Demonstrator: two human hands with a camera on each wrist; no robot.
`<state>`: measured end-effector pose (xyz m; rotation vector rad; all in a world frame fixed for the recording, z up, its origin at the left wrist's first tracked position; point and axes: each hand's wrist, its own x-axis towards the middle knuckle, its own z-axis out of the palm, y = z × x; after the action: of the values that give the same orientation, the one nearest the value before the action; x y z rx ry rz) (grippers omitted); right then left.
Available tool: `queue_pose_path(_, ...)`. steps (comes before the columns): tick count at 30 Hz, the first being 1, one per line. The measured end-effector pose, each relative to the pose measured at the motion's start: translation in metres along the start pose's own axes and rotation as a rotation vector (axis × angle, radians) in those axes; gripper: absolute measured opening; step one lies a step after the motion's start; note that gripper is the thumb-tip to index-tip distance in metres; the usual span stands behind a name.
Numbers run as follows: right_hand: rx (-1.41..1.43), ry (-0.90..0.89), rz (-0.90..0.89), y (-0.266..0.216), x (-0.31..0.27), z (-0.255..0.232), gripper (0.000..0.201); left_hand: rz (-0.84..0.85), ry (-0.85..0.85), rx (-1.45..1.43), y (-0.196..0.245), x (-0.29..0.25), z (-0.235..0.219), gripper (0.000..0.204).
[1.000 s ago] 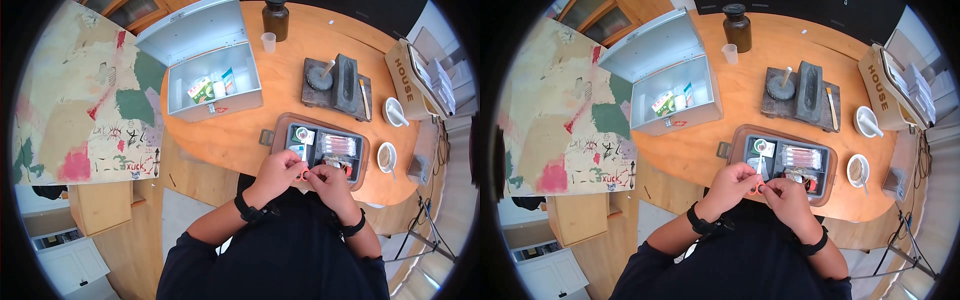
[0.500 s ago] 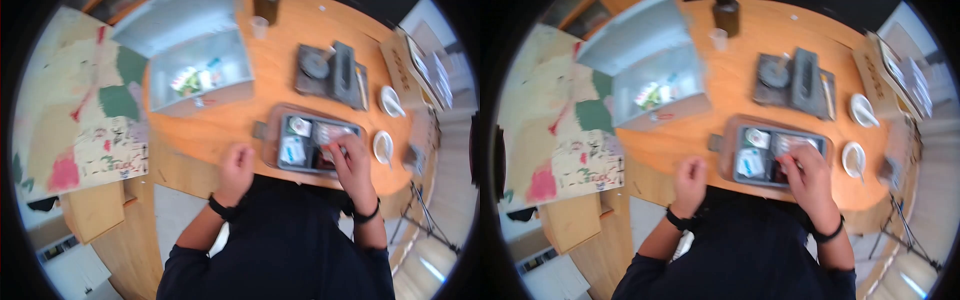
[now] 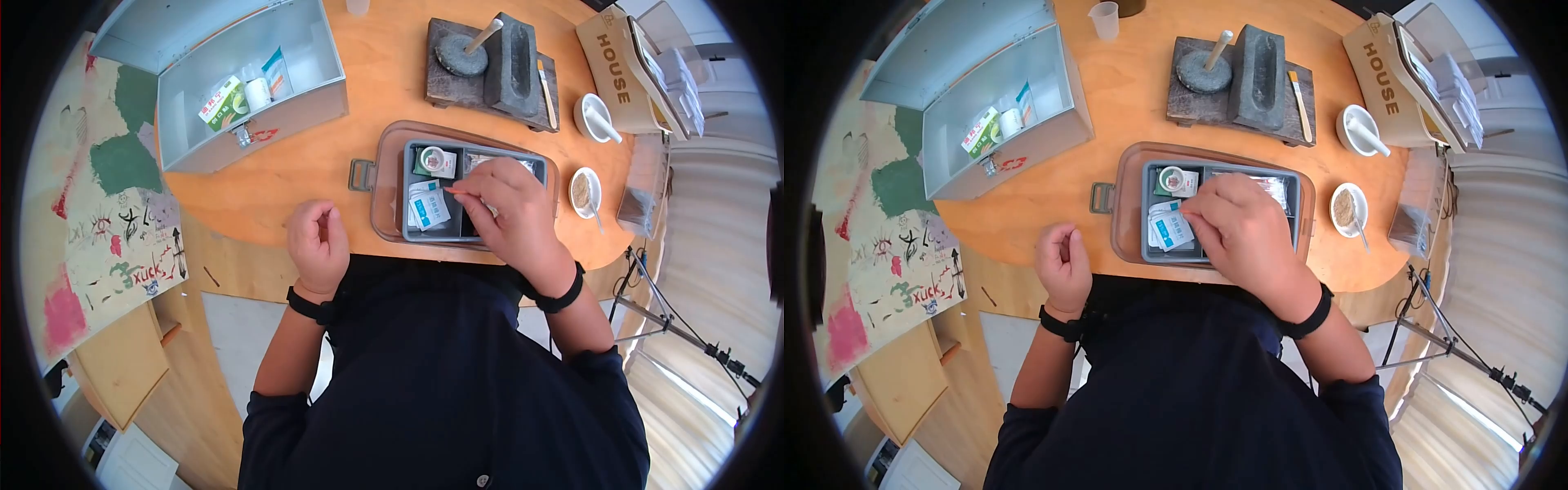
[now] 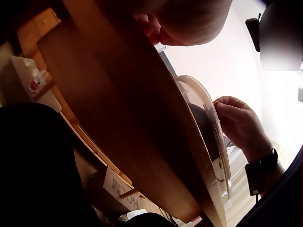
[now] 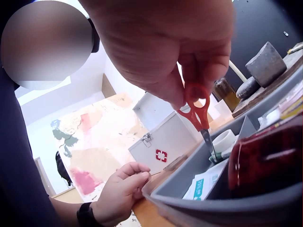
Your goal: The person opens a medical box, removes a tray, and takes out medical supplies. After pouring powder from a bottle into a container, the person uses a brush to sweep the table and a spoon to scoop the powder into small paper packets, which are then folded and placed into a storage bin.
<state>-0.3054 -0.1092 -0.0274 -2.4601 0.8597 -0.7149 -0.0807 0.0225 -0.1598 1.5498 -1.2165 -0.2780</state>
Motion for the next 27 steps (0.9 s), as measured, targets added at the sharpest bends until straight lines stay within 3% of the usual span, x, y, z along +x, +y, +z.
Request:
queue_pose_path(9,-0.008,0.0,0.056,0.007,-0.005,0.006,0.01,0.052,-0.021,0.022,-0.001,0.001,0.001,0.01)
queue_pose_path(18,0.102,-0.17,0.154,0.026,0.0,0.025,0.014,0.061,-0.027,0.032,0.0,0.003,0.002,0.011)
queue_pose_path(21,-0.048,-0.044,0.016,0.022,0.006,0.013,0.017,0.036,-0.043,0.014,0.0,0.003,0.002,0.011)
queue_pose_path(25,-0.079,0.006,0.2,0.031,-0.014,-0.021,0.015,-0.011,-0.048,-0.014,-0.002,0.0,0.002,0.011)
queue_pose_path(27,-0.128,0.138,0.358,0.035,-0.034,-0.042,0.01,-0.023,-0.039,-0.014,0.001,0.002,0.003,0.011)
